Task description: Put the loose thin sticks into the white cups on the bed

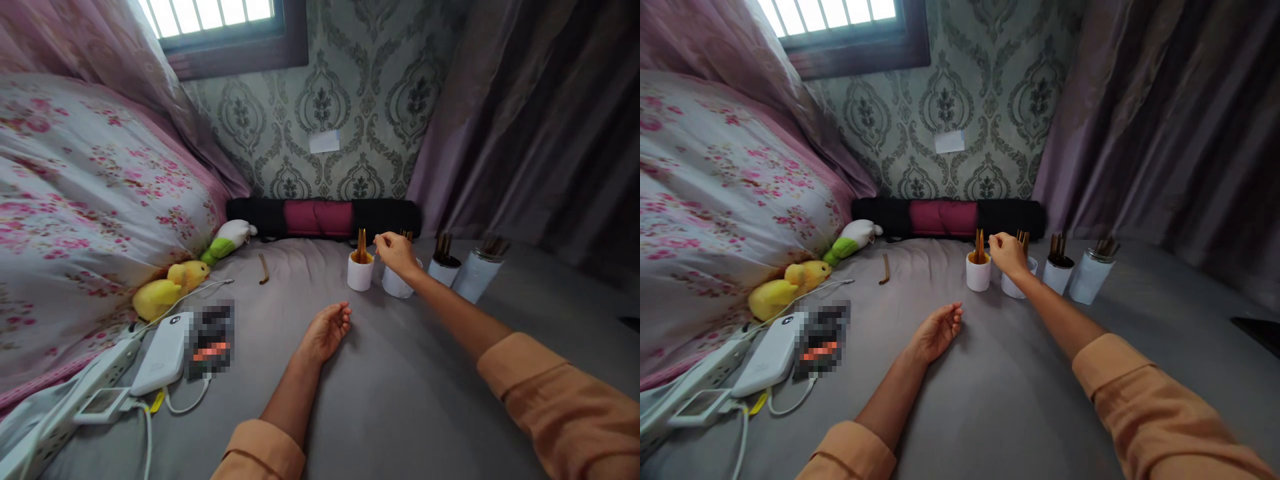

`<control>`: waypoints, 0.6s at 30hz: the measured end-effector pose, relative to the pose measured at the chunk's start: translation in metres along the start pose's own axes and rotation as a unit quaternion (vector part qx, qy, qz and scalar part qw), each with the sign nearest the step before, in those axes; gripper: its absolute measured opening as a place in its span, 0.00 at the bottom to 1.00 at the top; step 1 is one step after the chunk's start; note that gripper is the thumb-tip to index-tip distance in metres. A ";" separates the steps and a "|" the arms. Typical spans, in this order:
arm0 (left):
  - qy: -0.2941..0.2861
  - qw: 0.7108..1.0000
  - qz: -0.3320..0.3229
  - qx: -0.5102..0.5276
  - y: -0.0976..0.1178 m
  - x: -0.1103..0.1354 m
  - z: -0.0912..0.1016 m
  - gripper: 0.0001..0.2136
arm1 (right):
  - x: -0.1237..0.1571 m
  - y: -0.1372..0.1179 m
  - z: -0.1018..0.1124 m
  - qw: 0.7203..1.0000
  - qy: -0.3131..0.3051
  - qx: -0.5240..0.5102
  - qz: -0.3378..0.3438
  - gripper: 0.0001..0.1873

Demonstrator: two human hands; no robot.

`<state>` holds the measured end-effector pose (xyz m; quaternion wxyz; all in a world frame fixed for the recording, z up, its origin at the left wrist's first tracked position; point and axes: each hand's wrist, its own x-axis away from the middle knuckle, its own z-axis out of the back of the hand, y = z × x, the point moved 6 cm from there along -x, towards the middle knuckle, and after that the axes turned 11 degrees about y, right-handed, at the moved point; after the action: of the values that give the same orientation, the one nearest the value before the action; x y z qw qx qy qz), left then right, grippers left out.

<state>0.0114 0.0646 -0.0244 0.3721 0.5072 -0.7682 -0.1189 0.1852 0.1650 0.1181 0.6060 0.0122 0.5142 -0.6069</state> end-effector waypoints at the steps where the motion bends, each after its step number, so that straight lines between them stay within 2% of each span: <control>1: 0.000 1.000 0.000 0.000 0.000 0.000 0.000 0.05 | 0.003 0.000 0.001 1.000 -0.001 -0.008 -0.004 0.18; 4: 0.003 1.000 0.002 -0.001 0.000 0.000 0.000 0.05 | 0.014 -0.002 0.003 0.999 -0.012 -0.034 -0.022 0.19; 10: 0.008 1.000 -0.001 -0.002 0.000 0.000 0.000 0.05 | 0.046 -0.003 -0.001 0.988 -0.073 -0.111 -0.080 0.21; 18: 0.000 1.000 -0.004 -0.003 0.000 0.000 0.000 0.05 | 0.073 -0.005 -0.009 0.978 -0.108 -0.147 -0.105 0.20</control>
<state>0.0112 0.0648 -0.0240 0.3737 0.5089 -0.7657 -0.1228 0.1566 0.1166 0.0710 0.5862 -0.1966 0.5274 -0.5827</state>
